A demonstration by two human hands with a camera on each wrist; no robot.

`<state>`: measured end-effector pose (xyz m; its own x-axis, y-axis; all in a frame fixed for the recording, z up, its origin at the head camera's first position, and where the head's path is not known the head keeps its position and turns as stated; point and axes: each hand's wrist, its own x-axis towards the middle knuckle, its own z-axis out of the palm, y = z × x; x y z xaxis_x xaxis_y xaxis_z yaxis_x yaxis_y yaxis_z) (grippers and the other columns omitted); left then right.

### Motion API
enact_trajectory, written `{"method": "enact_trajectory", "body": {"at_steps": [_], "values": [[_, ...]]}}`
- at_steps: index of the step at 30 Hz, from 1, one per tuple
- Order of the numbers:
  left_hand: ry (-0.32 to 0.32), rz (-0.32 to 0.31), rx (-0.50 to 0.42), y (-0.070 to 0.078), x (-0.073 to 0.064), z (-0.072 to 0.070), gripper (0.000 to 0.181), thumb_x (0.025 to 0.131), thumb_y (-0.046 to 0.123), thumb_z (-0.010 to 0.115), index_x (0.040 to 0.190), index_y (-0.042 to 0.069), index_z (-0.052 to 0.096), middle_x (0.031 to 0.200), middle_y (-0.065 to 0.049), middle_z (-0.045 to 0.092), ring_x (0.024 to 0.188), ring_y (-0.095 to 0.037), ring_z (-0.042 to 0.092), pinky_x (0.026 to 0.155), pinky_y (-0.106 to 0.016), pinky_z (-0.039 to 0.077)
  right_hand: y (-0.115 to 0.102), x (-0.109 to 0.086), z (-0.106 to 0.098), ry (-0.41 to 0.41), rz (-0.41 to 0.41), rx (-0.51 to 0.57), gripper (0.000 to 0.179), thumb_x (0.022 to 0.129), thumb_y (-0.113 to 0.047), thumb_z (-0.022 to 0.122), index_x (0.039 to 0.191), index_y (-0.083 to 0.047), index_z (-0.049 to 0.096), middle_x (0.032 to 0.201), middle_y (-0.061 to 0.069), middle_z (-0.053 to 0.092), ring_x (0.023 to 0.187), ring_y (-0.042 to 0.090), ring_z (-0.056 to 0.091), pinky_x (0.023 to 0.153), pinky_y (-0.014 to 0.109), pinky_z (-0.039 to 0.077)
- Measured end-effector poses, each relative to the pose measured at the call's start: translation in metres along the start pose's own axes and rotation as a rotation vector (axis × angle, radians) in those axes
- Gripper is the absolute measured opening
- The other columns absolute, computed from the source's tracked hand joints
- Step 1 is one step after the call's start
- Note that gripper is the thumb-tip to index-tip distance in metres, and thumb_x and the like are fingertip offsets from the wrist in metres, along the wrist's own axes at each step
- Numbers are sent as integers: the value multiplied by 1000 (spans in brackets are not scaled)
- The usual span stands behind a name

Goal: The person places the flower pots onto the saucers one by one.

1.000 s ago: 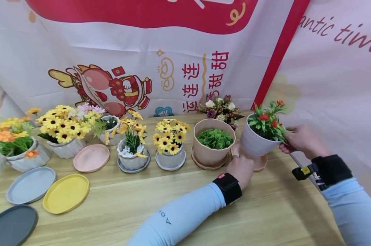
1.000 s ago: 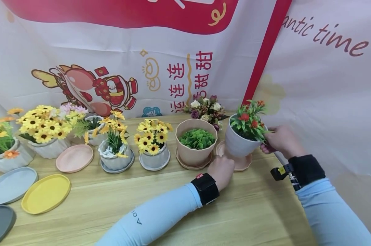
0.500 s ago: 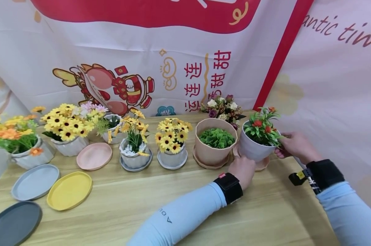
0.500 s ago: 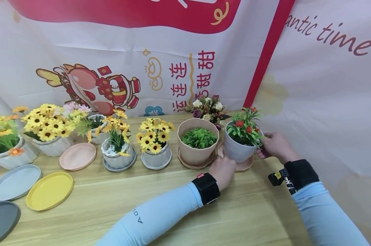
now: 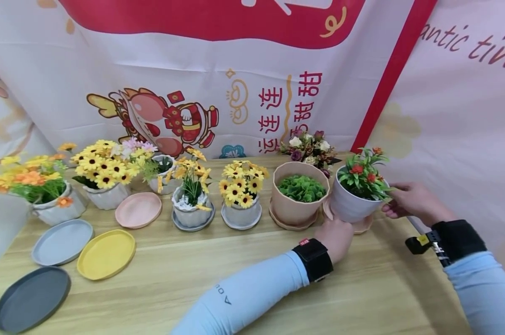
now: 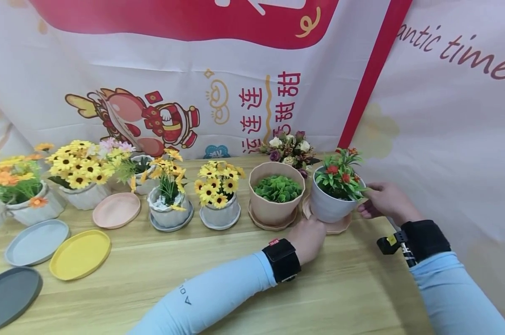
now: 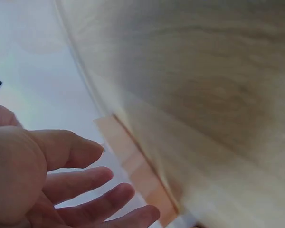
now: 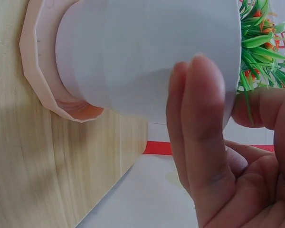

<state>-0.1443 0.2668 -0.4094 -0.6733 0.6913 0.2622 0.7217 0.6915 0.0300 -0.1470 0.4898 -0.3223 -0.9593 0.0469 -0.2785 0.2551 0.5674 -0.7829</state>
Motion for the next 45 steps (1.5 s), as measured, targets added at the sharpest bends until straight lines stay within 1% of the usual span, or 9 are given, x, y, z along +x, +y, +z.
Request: {"method": "enact_trajectory", "body": {"at_steps": [5, 13, 16, 21, 23, 26, 33, 39, 45], "values": [[-45, -6, -120, 2, -7, -15, 21, 98, 15, 59, 85, 24, 73, 87, 6, 67, 67, -10, 62, 45, -23, 47, -1, -2, -1, 3, -6, 0, 58, 109, -23, 30, 146, 21, 20, 89, 15, 71, 74, 18, 70, 71, 35, 61], [8, 93, -187, -1, -15, -19, 20, 96, 8, 58, 83, 20, 66, 86, 3, 62, 66, -8, 57, 47, -22, 44, 0, -9, -14, 20, 13, -54, 56, 109, -21, 27, 143, 23, 21, 87, 12, 71, 72, 15, 70, 70, 33, 60], [-72, 89, -250, -9, -23, -32, 21, 99, 8, 54, 84, 21, 64, 83, 5, 59, 63, -7, 55, 47, -22, 44, -2, -13, -19, 27, 15, -103, 58, 109, -24, 29, 144, 23, 22, 89, 10, 71, 74, 15, 70, 70, 32, 60], [-109, 125, -190, -34, -45, -57, 16, 98, 16, 58, 85, 19, 66, 82, 5, 58, 68, -7, 55, 53, -20, 46, -9, -19, -25, 71, -3, -171, 59, 109, -26, 29, 143, 23, 24, 89, 8, 71, 74, 13, 69, 70, 31, 60], [-90, 145, -163, -50, -56, -66, 16, 95, 16, 62, 80, 18, 66, 81, 5, 58, 72, -7, 54, 57, -20, 47, -13, -22, -25, 126, -15, -188, 60, 109, -27, 29, 142, 23, 25, 87, 8, 71, 71, 12, 69, 68, 30, 60], [-72, 118, -260, -78, -74, -82, 14, 94, 13, 63, 82, 15, 70, 80, 5, 60, 73, -8, 55, 62, -20, 47, -22, -30, -19, 253, -27, -218, 62, 109, -32, 30, 143, 20, 30, 85, 8, 69, 67, 13, 68, 64, 28, 60], [142, 22, -388, -163, -133, -122, 14, 94, 11, 65, 104, 9, 75, 92, -1, 69, 80, -11, 62, 72, -21, 53, -53, -60, 15, 465, -103, -221, 54, 107, -31, 37, 141, 10, 45, 85, 10, 65, 64, 16, 64, 57, 23, 58], [218, -208, -364, -244, -199, -142, 16, 92, 6, 65, 104, 5, 75, 95, -8, 72, 71, -14, 63, 65, -28, 55, -83, -75, 67, 423, -249, -176, 47, 104, -32, 50, 133, 4, 57, 82, 8, 65, 65, 19, 63, 56, 27, 58], [125, -443, -211, -327, -263, -153, 23, 92, 5, 56, 104, 3, 75, 100, -14, 72, 72, -21, 62, 73, -46, 53, -117, -75, 133, 201, -440, -147, 31, 101, -24, 58, 120, -1, 67, 77, 13, 66, 62, 20, 65, 53, 32, 58]]}}
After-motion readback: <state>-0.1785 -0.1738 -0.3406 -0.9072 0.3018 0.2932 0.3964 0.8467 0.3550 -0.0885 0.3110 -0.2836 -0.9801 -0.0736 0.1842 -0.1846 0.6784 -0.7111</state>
